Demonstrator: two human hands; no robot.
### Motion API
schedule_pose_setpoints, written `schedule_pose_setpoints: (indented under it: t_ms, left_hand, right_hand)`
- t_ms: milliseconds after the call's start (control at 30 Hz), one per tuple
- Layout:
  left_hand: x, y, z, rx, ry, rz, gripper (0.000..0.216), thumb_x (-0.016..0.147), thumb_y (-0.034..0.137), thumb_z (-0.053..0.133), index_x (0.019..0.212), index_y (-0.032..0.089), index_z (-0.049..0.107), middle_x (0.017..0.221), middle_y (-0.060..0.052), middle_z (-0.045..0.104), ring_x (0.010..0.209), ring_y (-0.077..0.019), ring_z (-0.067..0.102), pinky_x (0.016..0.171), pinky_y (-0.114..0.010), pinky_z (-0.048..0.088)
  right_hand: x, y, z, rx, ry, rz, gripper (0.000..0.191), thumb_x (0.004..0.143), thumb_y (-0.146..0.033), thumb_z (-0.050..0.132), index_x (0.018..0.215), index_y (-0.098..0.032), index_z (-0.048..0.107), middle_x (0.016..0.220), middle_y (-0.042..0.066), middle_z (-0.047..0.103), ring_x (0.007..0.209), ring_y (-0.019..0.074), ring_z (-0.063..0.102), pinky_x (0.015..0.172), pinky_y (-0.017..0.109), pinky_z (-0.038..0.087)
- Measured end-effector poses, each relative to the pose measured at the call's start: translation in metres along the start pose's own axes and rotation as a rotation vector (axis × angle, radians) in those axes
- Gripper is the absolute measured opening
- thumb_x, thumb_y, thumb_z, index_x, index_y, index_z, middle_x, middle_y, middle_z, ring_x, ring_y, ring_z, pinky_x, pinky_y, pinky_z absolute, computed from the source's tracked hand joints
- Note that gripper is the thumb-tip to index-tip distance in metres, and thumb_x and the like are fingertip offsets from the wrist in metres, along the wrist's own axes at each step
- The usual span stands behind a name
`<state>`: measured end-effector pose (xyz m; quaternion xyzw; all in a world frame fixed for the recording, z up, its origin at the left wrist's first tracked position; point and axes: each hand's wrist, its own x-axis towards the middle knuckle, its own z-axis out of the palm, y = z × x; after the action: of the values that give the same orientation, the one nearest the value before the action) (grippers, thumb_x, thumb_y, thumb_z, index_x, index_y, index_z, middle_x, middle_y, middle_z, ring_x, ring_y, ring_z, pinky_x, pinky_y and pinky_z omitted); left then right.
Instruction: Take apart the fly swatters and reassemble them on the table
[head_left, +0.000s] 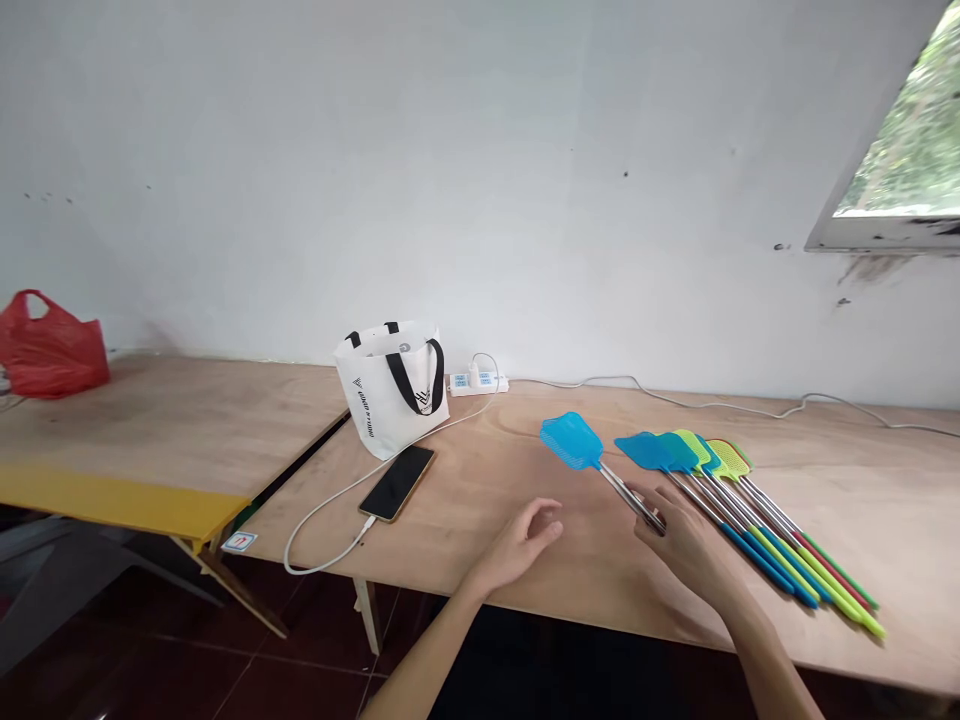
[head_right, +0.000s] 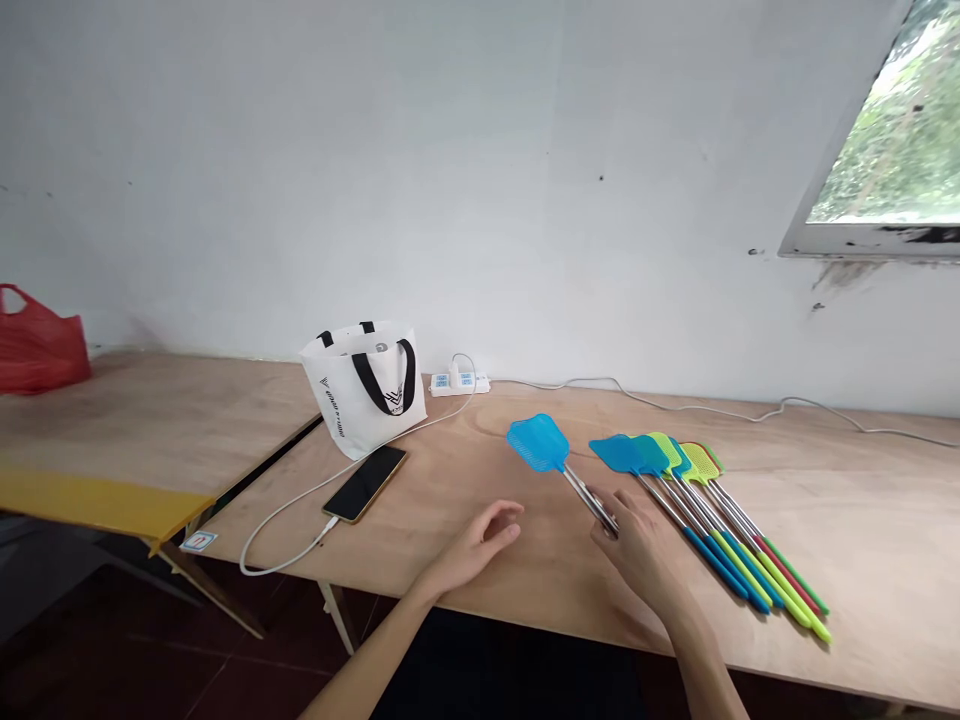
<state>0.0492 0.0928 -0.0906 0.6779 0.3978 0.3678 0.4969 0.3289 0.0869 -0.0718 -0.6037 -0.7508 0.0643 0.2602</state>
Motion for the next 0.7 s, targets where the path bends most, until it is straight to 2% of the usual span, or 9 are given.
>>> schedule_pose_setpoints:
  t_ms: [100,200,333,400,500,600,700]
  left_hand:
    - [0.004,0.004,-0.009,-0.422,0.031,-0.042,0.052,0.089,0.053,0.069,0.129,0.022,0.06,0.138,-0.012,0.062,0.126,-0.0279,0.059,0.109,-0.044,0.044]
    - [0.006,0.01,-0.018,-0.717,0.095,-0.075,0.059,0.086,0.059,0.07,0.125,0.016,0.062,0.13,-0.016,0.067,0.116,-0.0312,0.066,0.099,-0.046,0.053]
    - [0.005,0.014,-0.022,-0.733,0.154,-0.144,0.056,0.083,0.052,0.076,0.122,0.013,0.064,0.119,-0.017,0.071,0.101,-0.0302,0.072,0.084,-0.041,0.06]
    - [0.005,0.011,-0.022,-0.689,0.174,-0.162,0.057,0.085,0.049,0.076,0.128,0.016,0.059,0.125,-0.016,0.069,0.097,-0.0266,0.073,0.08,-0.038,0.061]
    - [0.005,0.005,-0.021,-0.655,0.176,-0.217,0.056,0.089,0.046,0.071,0.134,0.02,0.052,0.133,-0.015,0.064,0.096,-0.0224,0.072,0.078,-0.035,0.06]
    - [0.006,0.001,-0.019,-0.607,0.144,-0.257,0.05,0.089,0.045,0.07,0.129,0.019,0.055,0.134,-0.016,0.063,0.097,-0.0223,0.071,0.078,-0.034,0.059]
    - [0.006,0.001,-0.017,-0.565,0.119,-0.247,0.044,0.089,0.045,0.069,0.123,0.019,0.059,0.133,-0.015,0.063,0.098,-0.0227,0.071,0.081,-0.034,0.058]
  right_hand:
    - [-0.005,-0.025,-0.007,0.065,-0.055,-0.113,0.048,0.089,-0.027,0.045,0.134,-0.029,0.062,0.09,0.003,0.062,0.073,0.02,0.062,0.066,0.031,0.048]
    - [-0.009,-0.041,-0.012,0.09,-0.132,-0.18,0.049,0.09,-0.026,0.047,0.137,-0.032,0.06,0.091,0.003,0.064,0.071,0.0196,0.062,0.065,0.03,0.048]
    - [-0.007,-0.041,-0.014,0.116,-0.163,-0.178,0.046,0.092,-0.029,0.047,0.135,-0.03,0.063,0.097,0.004,0.07,0.08,0.0223,0.066,0.072,0.033,0.051]
    - [-0.003,-0.027,-0.01,0.106,-0.128,-0.126,0.044,0.094,-0.031,0.044,0.132,-0.028,0.065,0.101,0.006,0.071,0.088,0.024,0.068,0.077,0.034,0.052]
    - [0.002,0.008,0.001,-0.015,0.024,0.054,0.046,0.096,-0.033,0.038,0.133,-0.025,0.064,0.112,0.009,0.071,0.1,0.027,0.067,0.082,0.035,0.052]
    - [0.001,0.047,0.013,-0.315,0.165,0.292,0.048,0.098,-0.03,0.033,0.136,-0.022,0.061,0.126,0.013,0.066,0.117,0.0325,0.06,0.09,0.042,0.05]
    - [-0.004,0.073,0.018,-0.568,0.168,0.409,0.048,0.099,-0.032,0.033,0.135,-0.017,0.061,0.13,0.019,0.061,0.124,0.0383,0.054,0.093,0.051,0.046]
